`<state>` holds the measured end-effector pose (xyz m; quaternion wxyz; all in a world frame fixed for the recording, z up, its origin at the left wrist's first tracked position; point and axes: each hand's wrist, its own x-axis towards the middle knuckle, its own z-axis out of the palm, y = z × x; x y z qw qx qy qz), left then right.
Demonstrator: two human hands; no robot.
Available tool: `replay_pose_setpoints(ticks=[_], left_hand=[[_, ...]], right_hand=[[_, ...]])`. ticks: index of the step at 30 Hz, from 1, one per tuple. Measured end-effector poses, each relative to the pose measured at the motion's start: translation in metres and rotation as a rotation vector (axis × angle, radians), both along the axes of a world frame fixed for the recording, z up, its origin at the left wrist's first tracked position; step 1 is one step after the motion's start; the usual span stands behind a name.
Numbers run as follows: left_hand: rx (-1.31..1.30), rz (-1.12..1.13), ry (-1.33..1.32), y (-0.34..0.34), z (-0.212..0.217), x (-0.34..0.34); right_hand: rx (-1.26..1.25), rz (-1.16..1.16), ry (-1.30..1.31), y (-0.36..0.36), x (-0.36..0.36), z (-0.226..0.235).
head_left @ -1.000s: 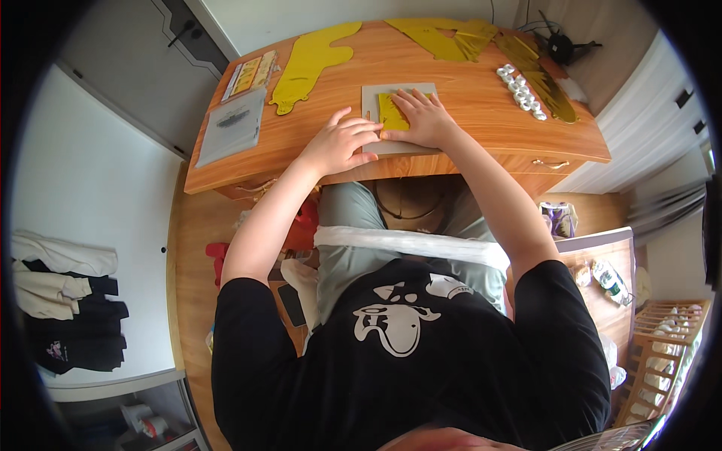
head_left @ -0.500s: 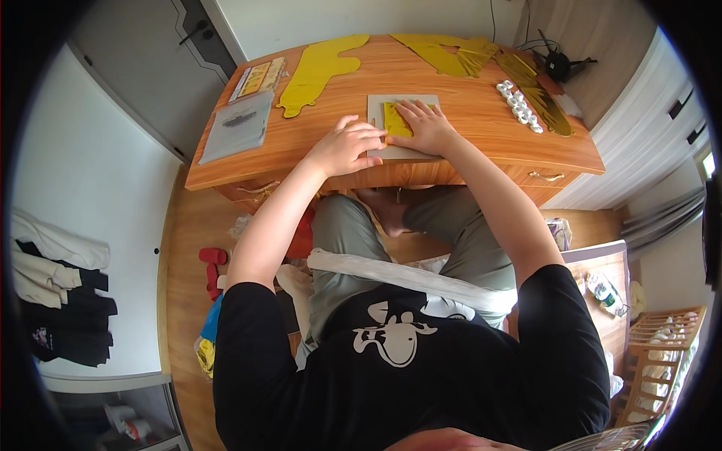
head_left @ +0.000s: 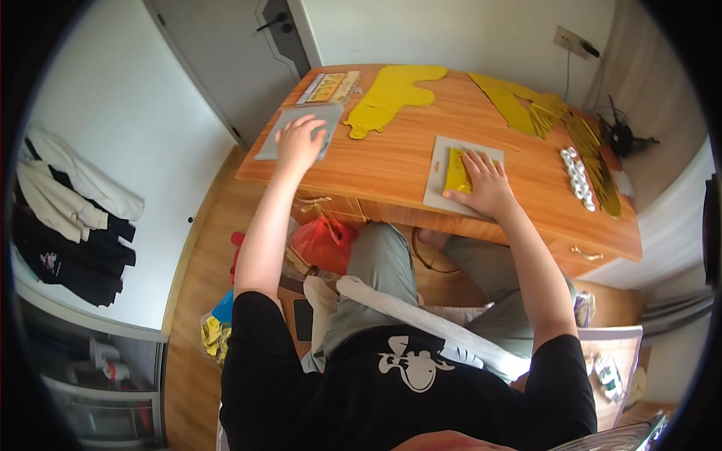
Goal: The person places a folded foil balloon onto a cardboard insert and slides it into a plastic sleeve. Next, the person spreads out another foil balloon on the table and folds it into a compact shape by hand.
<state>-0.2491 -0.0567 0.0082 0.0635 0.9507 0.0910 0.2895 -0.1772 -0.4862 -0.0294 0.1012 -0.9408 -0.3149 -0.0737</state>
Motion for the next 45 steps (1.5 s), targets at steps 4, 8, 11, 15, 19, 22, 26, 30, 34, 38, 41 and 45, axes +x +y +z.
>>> replay_pose_setpoints(ticks=[4, 8, 11, 15, 19, 22, 26, 30, 34, 38, 41, 45], left_hand=[[0.077, 0.245, 0.156, 0.079, -0.007, 0.016], [-0.134, 0.279, 0.355, 0.100, -0.019, 0.040], [-0.116, 0.296, 0.320, 0.110, -0.031, 0.044], [-0.098, 0.293, 0.287, 0.114, -0.039, 0.043], [-0.101, 0.285, 0.278, 0.113, -0.031, 0.041], [-0.093, 0.261, 0.149, 0.111, -0.005, 0.032], [0.127, 0.030, -0.202, 0.041, 0.059, 0.015], [0.273, -0.212, -0.376, -0.029, 0.092, -0.001], [0.026, -0.310, -0.059, -0.087, 0.088, -0.003], [-0.085, -0.354, 0.371, -0.128, 0.064, 0.008], [-0.011, -0.393, 0.607, -0.131, 0.039, 0.018], [0.062, -0.377, 0.631, -0.141, 0.031, 0.026]], right_hand=[[0.005, 0.018, -0.002, 0.012, -0.001, 0.003], [0.004, -0.011, 0.037, 0.007, 0.002, 0.005], [-0.005, -0.020, 0.042, 0.007, 0.001, 0.009], [-0.007, -0.031, 0.043, 0.007, 0.002, 0.008], [-0.011, -0.037, 0.048, 0.008, 0.002, 0.008], [-0.006, -0.028, 0.051, 0.012, 0.003, 0.007], [-0.067, -0.100, 0.079, 0.009, -0.004, 0.016], [-0.054, -0.084, 0.074, 0.010, -0.002, 0.013], [-0.048, -0.052, 0.073, 0.011, 0.001, 0.008], [-0.041, 0.012, 0.055, 0.003, 0.002, 0.004], [-0.054, 0.065, 0.057, -0.001, -0.004, 0.008], [-0.067, 0.078, 0.060, -0.017, -0.008, 0.008]])
